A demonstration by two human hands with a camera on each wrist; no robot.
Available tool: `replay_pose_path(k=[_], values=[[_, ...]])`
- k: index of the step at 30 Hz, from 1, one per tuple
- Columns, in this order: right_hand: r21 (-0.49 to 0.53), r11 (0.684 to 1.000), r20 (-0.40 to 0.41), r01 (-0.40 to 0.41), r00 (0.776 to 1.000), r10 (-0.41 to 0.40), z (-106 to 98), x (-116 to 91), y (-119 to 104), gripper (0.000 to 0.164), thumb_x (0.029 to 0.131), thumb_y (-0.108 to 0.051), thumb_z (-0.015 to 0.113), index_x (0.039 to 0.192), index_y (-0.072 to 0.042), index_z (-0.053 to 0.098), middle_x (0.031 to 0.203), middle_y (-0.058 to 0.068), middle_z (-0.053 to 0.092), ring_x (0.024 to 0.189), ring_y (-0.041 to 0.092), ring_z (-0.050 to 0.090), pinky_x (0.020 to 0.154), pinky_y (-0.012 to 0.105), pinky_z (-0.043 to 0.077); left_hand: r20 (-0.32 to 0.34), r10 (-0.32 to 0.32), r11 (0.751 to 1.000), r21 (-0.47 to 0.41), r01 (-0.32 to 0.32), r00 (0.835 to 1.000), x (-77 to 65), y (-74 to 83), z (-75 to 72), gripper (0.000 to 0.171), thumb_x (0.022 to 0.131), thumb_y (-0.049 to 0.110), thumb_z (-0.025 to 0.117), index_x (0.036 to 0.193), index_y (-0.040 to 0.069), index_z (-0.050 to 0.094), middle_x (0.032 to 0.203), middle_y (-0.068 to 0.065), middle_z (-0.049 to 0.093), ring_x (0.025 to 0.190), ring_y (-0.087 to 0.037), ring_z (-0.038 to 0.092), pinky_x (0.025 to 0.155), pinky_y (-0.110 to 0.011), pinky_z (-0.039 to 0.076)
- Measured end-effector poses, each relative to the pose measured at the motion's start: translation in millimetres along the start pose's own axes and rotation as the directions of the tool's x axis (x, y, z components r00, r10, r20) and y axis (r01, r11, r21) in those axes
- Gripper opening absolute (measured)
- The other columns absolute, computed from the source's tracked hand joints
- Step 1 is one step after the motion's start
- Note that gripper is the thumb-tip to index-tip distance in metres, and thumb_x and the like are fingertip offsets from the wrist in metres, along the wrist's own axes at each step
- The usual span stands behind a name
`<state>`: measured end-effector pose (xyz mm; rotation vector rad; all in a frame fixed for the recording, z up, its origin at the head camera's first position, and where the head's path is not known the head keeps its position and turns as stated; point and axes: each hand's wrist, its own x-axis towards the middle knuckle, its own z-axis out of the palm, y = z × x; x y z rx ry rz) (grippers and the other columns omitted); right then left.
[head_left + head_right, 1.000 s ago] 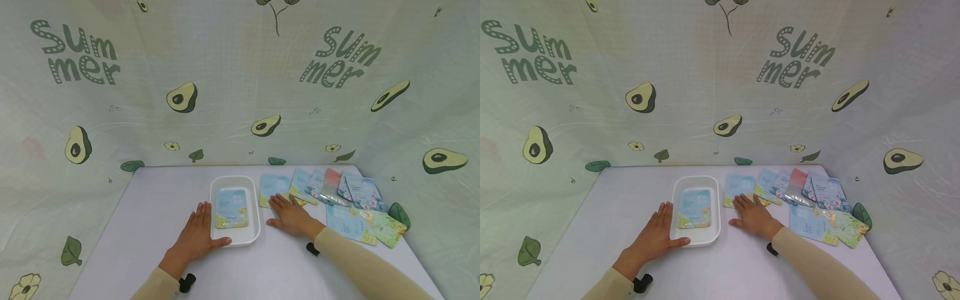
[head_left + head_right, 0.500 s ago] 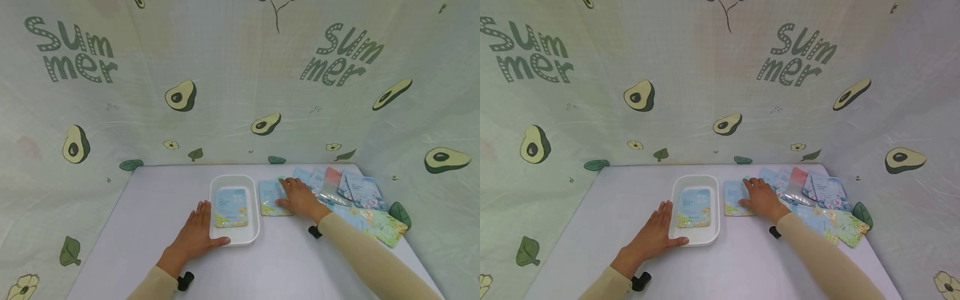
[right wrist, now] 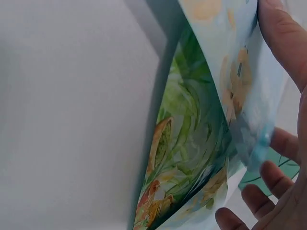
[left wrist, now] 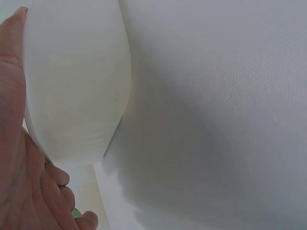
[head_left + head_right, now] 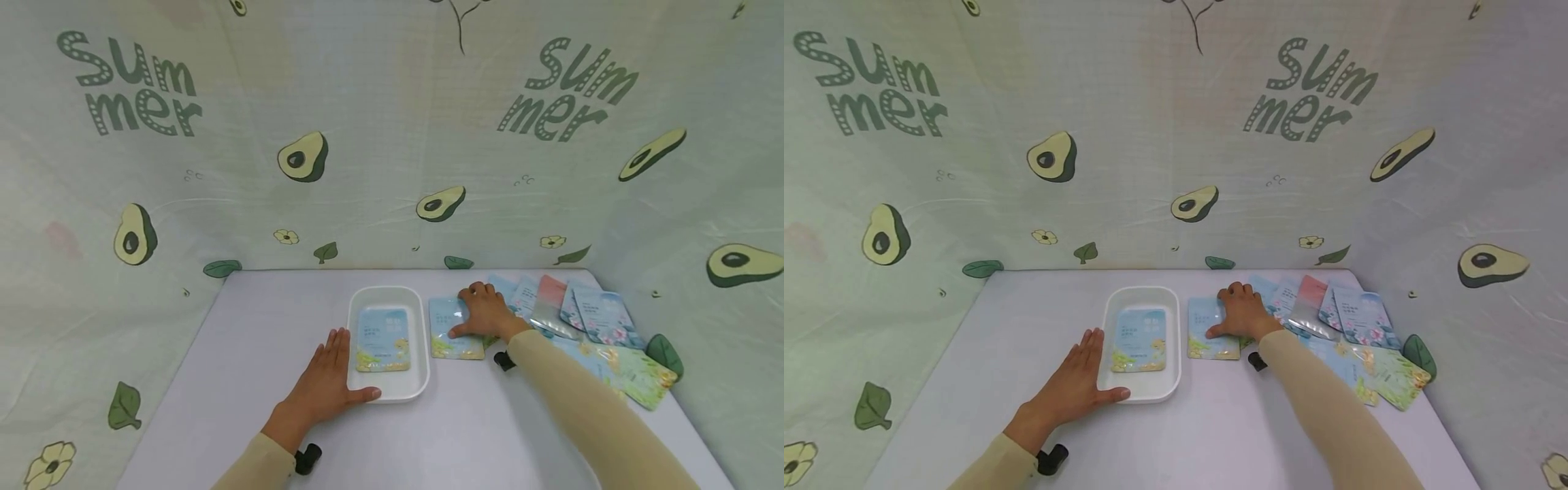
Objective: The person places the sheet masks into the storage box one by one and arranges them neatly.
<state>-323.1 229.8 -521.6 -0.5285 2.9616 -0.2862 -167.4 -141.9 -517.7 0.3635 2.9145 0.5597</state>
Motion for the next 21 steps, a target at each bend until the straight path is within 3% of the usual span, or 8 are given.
replay_pose_path(k=[9,17,21], values=[[-0.033,0.999,-0.147,0.019,0.989,-0.023,-3.8,-15.6,-11.8,0.1,0.069,-0.065,0.093,0.136,-0.003,0.052,0.146,0.024,0.046,0.132,0.045,0.042,0.108,0.066,0.041,-0.005,0.004,1.0,-0.003,-0.004,1.0,-0.9,2.4,-2.4,0.137,0.081,0.086,0.065,0.167,-0.004,0.009,0.176,-0.021,0.011,0.165,-0.037,0.006,0.132,-0.057,0.018],[-0.086,0.996,-0.315,0.031,0.948,-0.057,-4.8,-34.5,-21.7,0.094,0.071,-0.056,0.096,0.133,-0.001,0.05,0.144,0.026,0.045,0.131,0.047,0.043,0.103,0.063,0.044,0.007,-0.005,1.0,-0.004,0.005,1.0,-0.6,4.4,-3.6,0.134,0.084,0.081,0.069,0.167,-0.004,0.007,0.177,-0.02,0.009,0.165,-0.036,0.003,0.132,-0.056,0.015],[-0.057,0.998,-0.376,0.017,0.926,-0.037,-5.5,-46.2,-29.3,0.089,0.074,-0.048,0.097,0.136,-0.002,0.052,0.142,0.025,0.044,0.125,0.049,0.048,0.095,0.061,0.049,0.013,-0.013,1.0,-0.009,0.013,1.0,-0.3,4.9,-3.3,0.134,0.083,0.081,0.069,0.167,-0.004,0.008,0.177,-0.02,0.009,0.165,-0.036,0.003,0.132,-0.056,0.015]])
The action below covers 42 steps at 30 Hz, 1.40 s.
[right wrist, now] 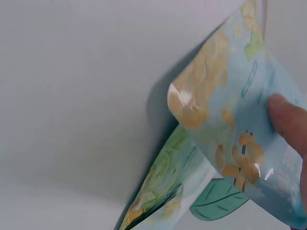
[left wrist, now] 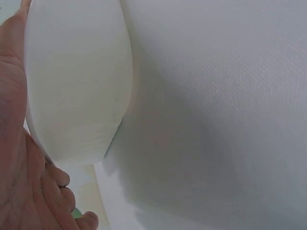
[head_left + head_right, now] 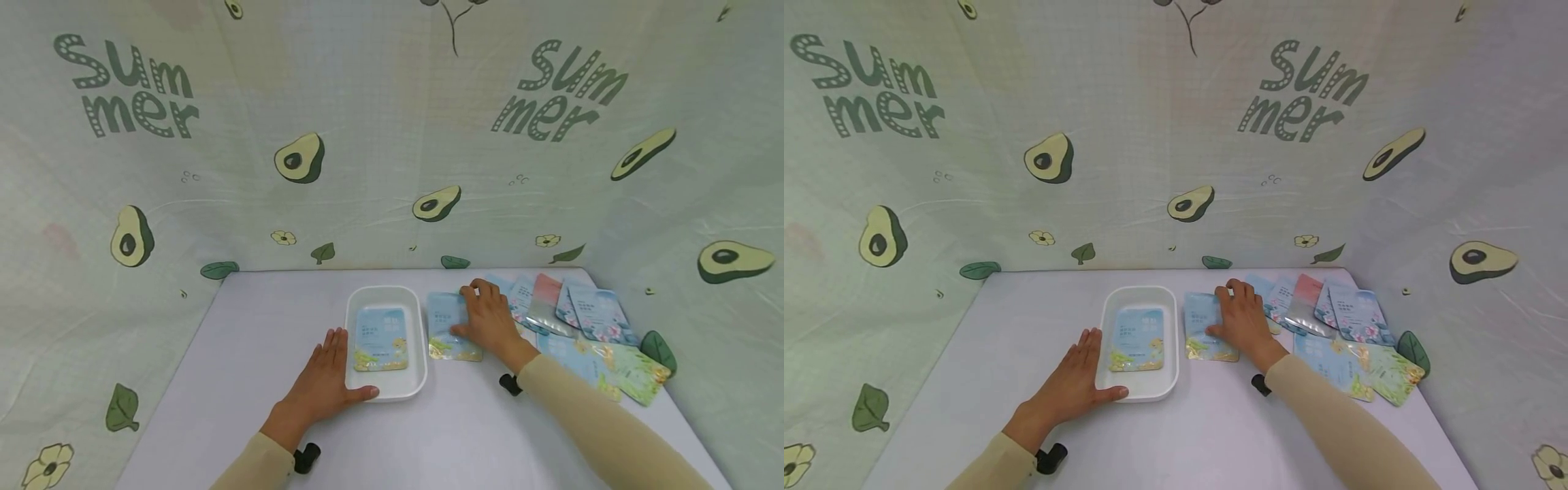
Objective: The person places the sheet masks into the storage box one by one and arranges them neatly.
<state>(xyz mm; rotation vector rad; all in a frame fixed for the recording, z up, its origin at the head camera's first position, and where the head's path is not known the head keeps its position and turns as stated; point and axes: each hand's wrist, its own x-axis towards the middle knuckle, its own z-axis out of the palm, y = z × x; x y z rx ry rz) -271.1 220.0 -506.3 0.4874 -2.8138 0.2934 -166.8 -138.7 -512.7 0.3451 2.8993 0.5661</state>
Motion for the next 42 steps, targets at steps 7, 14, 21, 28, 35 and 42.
replay_pose_path(k=[7,14,21,28,35,42], values=[[0.179,0.983,0.002,-0.03,1.0,0.03,-0.5,-16.7,-9.7,0.075,0.086,-0.028,0.091,0.143,-0.009,0.047,0.132,0.027,0.048,0.067,0.025,0.056,0.054,0.034,0.05,-0.006,-0.001,1.0,-0.001,0.001,1.0,-0.3,-0.1,0.6,0.135,0.083,0.081,0.07,0.167,-0.004,0.008,0.177,-0.02,0.01,0.165,-0.037,0.004,0.132,-0.057,0.016],[0.348,0.931,0.123,-0.113,0.99,0.074,-3.2,-21.5,-16.3,0.079,0.091,-0.017,0.085,0.158,-0.018,0.042,0.126,0.021,0.064,0.083,0.027,0.064,0.072,0.041,0.058,-0.013,0.005,1.0,0.018,-0.005,1.0,-0.3,-1.7,2.6,0.135,0.083,0.084,0.066,0.167,-0.004,0.008,0.177,-0.02,0.01,0.165,-0.037,0.005,0.132,-0.057,0.017],[0.453,0.832,0.212,-0.32,0.945,0.248,-3.9,-16.5,-17.3,0.048,0.094,-0.018,0.081,0.139,-0.007,0.067,0.101,0.016,0.072,0.074,0.021,0.054,0.062,0.034,0.046,-0.021,0.013,1.0,0.007,-0.013,1.0,-0.2,-3.1,4.0,0.134,0.084,0.082,0.067,0.167,-0.004,0.008,0.176,-0.021,0.01,0.165,-0.037,0.004,0.132,-0.057,0.017],[0.426,0.847,0.281,-0.319,0.936,0.212,-5.0,-19.7,-13.9,0.054,0.093,-0.019,0.082,0.143,-0.012,0.065,0.136,0.026,0.068,0.119,0.043,0.068,0.098,0.06,0.057,-0.022,0.011,1.0,0.008,-0.011,1.0,-1.0,-3.3,3.5,0.134,0.084,0.082,0.067,0.167,-0.004,0.008,0.176,-0.02,0.01,0.165,-0.037,0.004,0.132,-0.057,0.016],[0.52,0.756,0.3,-0.398,0.913,0.275,-10.9,-16.9,-5.6,0.052,0.097,-0.017,0.078,0.146,-0.01,0.061,0.15,0.028,0.057,0.14,0.049,0.054,0.105,0.061,0.054,-0.018,0.004,0.999,0.038,-0.004,1.0,-1.5,-1.3,2.8,0.136,0.082,0.086,0.065,0.167,-0.005,0.01,0.176,-0.021,0.012,0.164,-0.039,0.008,0.131,-0.057,0.021],[0.564,0.724,0.259,-0.396,0.918,0.3,-19.0,-14.7,-0.8,0.051,0.099,-0.016,0.075,0.148,-0.014,0.06,0.151,0.03,0.055,0.14,0.047,0.054,0.096,0.053,0.06,-0.021,0.001,0.998,0.058,0.001,1.0,-2.9,0.8,2.3,0.136,0.081,0.084,0.067,0.167,-0.005,0.012,0.176,-0.023,0.012,0.164,-0.04,0.009,0.13,-0.058,0.022]])
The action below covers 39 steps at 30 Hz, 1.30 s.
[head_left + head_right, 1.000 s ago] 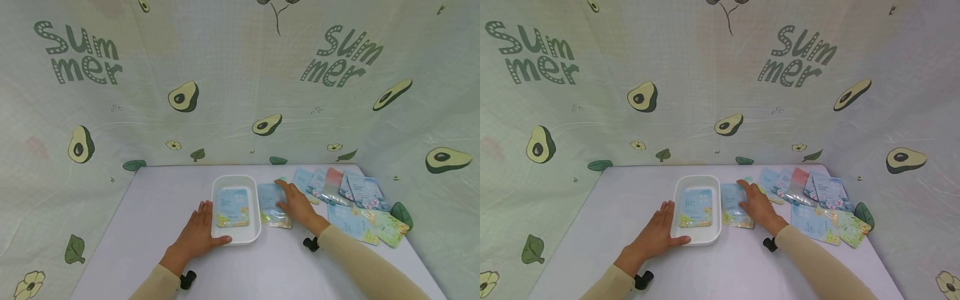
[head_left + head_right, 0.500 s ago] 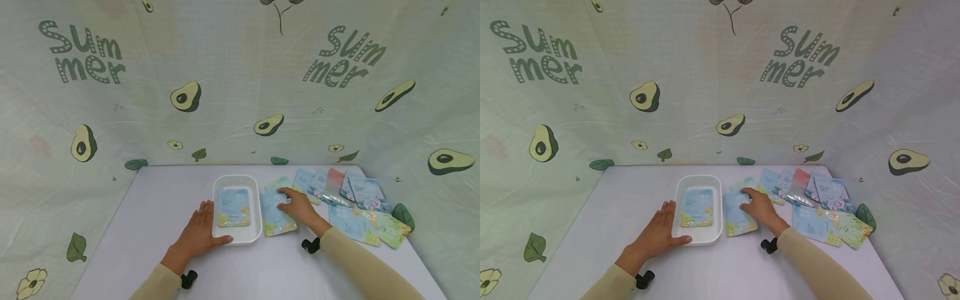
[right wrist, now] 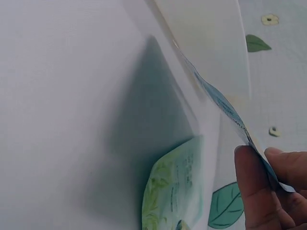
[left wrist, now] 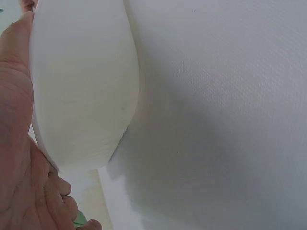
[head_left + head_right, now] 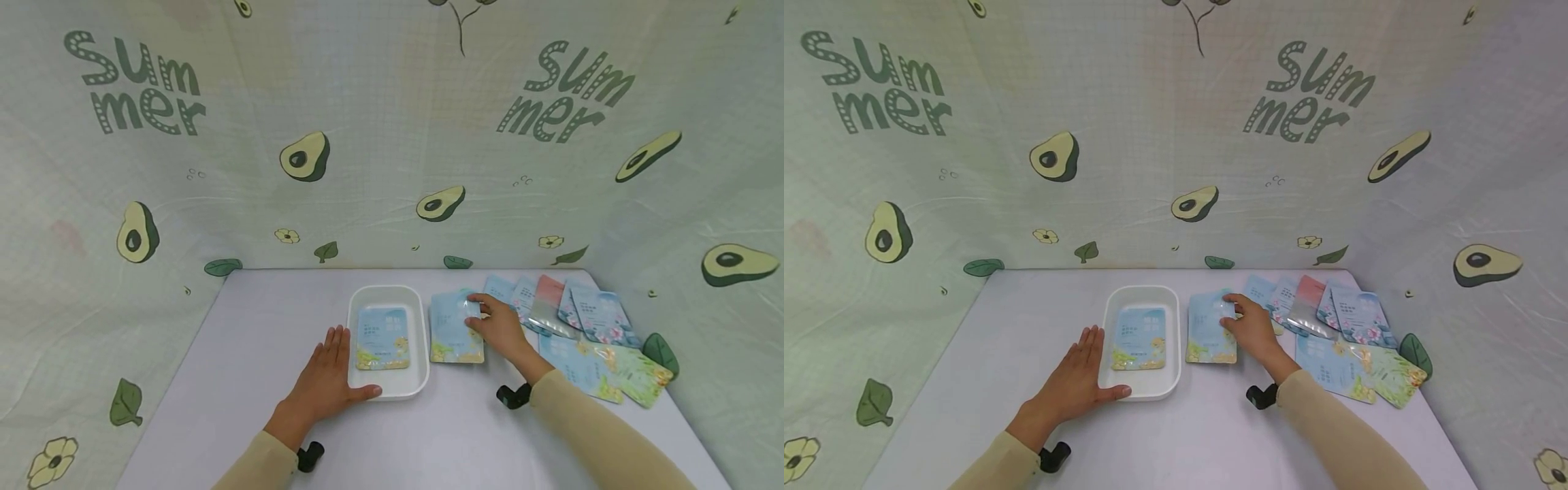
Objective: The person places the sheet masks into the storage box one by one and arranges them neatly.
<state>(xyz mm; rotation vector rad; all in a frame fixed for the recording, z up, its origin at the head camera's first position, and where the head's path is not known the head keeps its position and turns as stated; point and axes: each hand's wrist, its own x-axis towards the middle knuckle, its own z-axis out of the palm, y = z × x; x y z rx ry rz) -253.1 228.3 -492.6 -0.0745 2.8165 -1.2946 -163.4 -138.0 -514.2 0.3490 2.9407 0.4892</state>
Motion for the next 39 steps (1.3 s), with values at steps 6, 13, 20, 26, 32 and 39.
replay_pose_path(k=[6,13,20,26,32,39], values=[[0.013,1.0,-0.024,0.007,1.0,-0.006,-11.4,1.2,-6.9,0.051,0.1,-0.018,0.074,0.148,-0.015,0.059,0.151,0.031,0.055,0.135,0.047,0.059,0.093,0.051,0.061,-0.015,0.01,1.0,0.017,-0.009,1.0,-0.5,-0.2,0.5,0.138,0.079,0.089,0.063,0.166,-0.006,0.014,0.175,-0.024,0.014,0.164,-0.041,0.01,0.13,-0.058,0.023],[0.043,0.999,-0.031,0.023,0.999,-0.021,-26.6,4.0,-20.2,0.052,0.101,-0.02,0.073,0.151,-0.014,0.057,0.155,0.03,0.051,0.132,0.046,0.062,0.092,0.05,0.06,-0.025,0.02,0.999,0.032,-0.019,0.999,0.1,0.1,0.0,0.138,0.08,0.091,0.061,0.166,-0.006,0.015,0.175,-0.024,0.015,0.164,-0.041,0.011,0.13,-0.058,0.023],[0.104,0.993,-0.036,0.054,0.998,-0.05,-27.3,9.0,-46.2,0.052,0.1,-0.018,0.074,0.15,-0.013,0.058,0.156,0.028,0.05,0.13,0.044,0.064,0.081,0.038,0.06,-0.043,0.03,0.998,0.047,-0.028,0.999,1.6,0.5,-0.1,0.138,0.079,0.091,0.061,0.165,-0.007,0.018,0.174,-0.025,0.018,0.163,-0.041,0.013,0.129,-0.059,0.024],[0.156,0.985,0.01,0.069,0.997,-0.071,0.4,15.2,-68.1,0.051,0.098,-0.015,0.075,0.147,-0.016,0.06,0.155,0.027,0.052,0.114,0.039,0.072,0.065,0.031,0.053,-0.04,0.027,0.996,0.081,-0.023,0.999,2.9,-0.5,-0.8,0.137,0.079,0.093,0.057,0.166,-0.005,0.018,0.174,-0.024,0.016,0.164,-0.04,0.012,0.131,-0.06,0.019],[0.175,0.981,0.036,0.081,0.995,-0.089,40.1,19.8,-86.2,0.049,0.097,-0.014,0.077,0.144,-0.016,0.064,0.15,0.023,0.059,0.127,0.039,0.067,0.086,0.04,0.063,-0.032,0.032,0.995,0.1,-0.029,0.999,2.3,-0.8,-3.3,0.135,0.081,0.091,0.057,0.166,-0.005,0.017,0.175,-0.024,0.015,0.164,-0.039,0.011,0.131,-0.06,0.017],[0.187,0.979,0.052,0.076,0.995,-0.087,79.9,17.7,-100.9,0.046,0.096,-0.012,0.077,0.141,-0.015,0.066,0.145,0.023,0.063,0.129,0.04,0.065,0.092,0.049,0.062,-0.038,0.044,0.991,0.127,-0.039,0.998,1.4,-1.7,-2.9,0.134,0.082,0.092,0.055,0.166,-0.006,0.018,0.174,-0.024,0.016,0.164,-0.039,0.012,0.131,-0.06,0.018]])
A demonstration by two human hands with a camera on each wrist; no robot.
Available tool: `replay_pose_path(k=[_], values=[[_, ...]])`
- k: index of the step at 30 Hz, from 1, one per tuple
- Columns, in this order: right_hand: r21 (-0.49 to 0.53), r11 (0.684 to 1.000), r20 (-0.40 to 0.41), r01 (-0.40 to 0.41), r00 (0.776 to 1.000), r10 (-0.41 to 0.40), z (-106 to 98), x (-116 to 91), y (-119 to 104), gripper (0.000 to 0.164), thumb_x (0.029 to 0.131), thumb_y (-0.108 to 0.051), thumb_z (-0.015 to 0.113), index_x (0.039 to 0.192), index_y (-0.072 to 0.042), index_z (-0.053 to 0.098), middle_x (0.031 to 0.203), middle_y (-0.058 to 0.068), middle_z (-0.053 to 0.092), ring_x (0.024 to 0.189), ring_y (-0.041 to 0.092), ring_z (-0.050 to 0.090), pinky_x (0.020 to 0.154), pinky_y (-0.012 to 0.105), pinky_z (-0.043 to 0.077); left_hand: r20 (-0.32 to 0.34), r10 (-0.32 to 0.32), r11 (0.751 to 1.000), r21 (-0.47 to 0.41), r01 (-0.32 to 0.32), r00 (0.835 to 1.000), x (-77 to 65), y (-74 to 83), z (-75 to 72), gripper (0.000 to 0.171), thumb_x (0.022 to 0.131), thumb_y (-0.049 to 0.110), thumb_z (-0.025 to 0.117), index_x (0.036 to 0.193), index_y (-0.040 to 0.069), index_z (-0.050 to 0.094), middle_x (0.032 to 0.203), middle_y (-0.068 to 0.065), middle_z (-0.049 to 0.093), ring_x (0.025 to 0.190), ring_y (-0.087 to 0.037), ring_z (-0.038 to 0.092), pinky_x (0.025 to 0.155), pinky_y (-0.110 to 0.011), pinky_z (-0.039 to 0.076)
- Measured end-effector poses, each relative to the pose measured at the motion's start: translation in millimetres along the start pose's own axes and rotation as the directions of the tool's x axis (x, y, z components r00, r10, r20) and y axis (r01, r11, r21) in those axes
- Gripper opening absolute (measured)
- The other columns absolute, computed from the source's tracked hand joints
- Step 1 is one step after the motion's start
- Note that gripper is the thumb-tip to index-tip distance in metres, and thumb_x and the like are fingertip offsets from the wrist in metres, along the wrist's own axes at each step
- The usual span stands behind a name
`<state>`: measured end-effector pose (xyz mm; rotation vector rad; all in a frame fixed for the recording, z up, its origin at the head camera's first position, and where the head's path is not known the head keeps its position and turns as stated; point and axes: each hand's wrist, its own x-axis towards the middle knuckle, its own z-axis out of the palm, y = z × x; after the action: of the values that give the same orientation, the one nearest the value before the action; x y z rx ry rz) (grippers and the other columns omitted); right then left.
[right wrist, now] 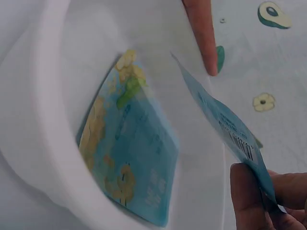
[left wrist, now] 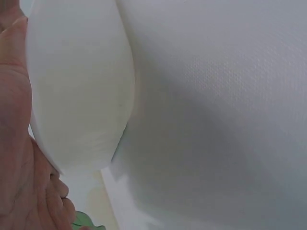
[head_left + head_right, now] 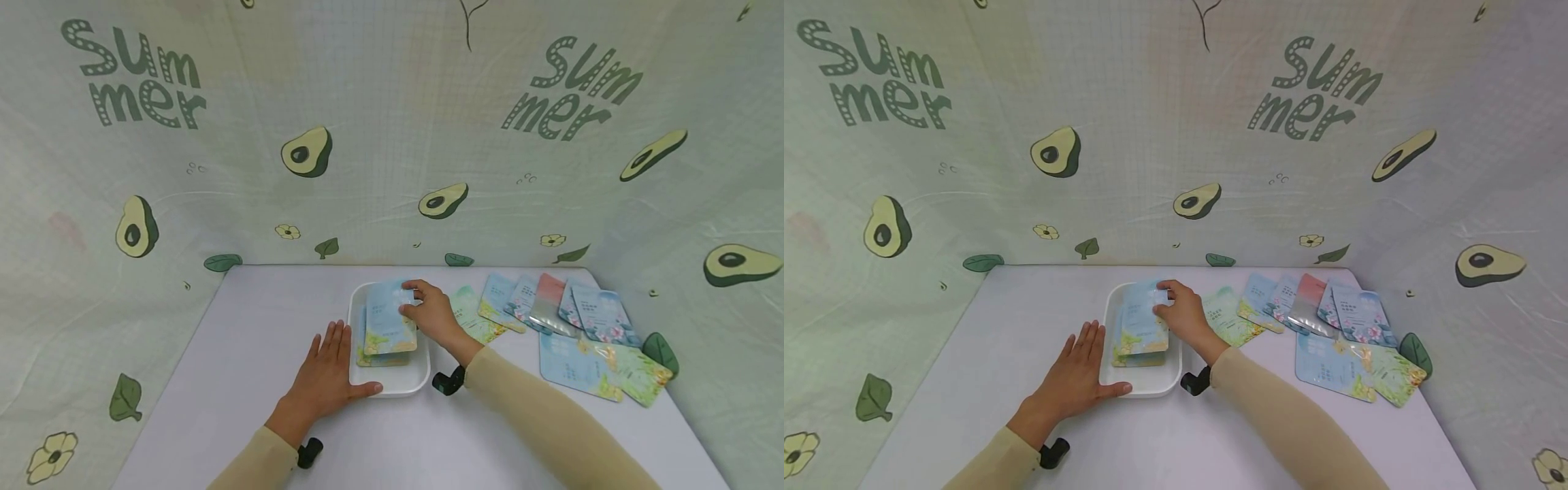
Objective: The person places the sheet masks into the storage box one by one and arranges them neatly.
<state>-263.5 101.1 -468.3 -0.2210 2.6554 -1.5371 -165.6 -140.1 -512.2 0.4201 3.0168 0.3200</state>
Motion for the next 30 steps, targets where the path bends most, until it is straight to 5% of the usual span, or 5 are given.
replay_pose_path(k=[13,21,30], values=[[-0.082,0.996,0.01,-0.024,1.0,0.025,34.5,4.5,5.3,0.042,0.097,-0.012,0.076,0.138,-0.012,0.066,0.137,0.022,0.067,0.129,0.039,0.064,0.099,0.054,0.058,0.006,0.006,1.0,0.011,-0.007,1.0,-0.2,-0.8,0.4,0.133,0.083,0.092,0.052,0.166,-0.006,0.018,0.174,-0.024,0.017,0.164,-0.039,0.012,0.131,-0.06,0.018],[-0.152,0.988,0.127,0.008,0.992,0.012,30.9,7.2,3.4,0.046,0.1,-0.012,0.071,0.145,-0.011,0.061,0.14,0.022,0.067,0.131,0.037,0.064,0.105,0.053,0.057,0.009,-0.003,1.0,0.001,0.003,1.0,-0.6,-0.2,0.4,0.133,0.084,0.092,0.054,0.166,-0.006,0.017,0.175,-0.023,0.016,0.164,-0.039,0.012,0.131,-0.06,0.018],[-0.303,0.952,0.099,0.044,0.995,-0.014,31.3,9.0,4.2,0.052,0.092,-0.009,0.08,0.141,-0.009,0.064,0.11,0.015,0.074,0.094,0.024,0.069,0.083,0.043,0.061,0.009,0.002,1.0,-0.01,-0.002,1.0,-1.5,-0.5,0.5,0.133,0.083,0.092,0.053,0.166,-0.005,0.017,0.175,-0.023,0.015,0.164,-0.039,0.011,0.131,-0.06,0.018]])
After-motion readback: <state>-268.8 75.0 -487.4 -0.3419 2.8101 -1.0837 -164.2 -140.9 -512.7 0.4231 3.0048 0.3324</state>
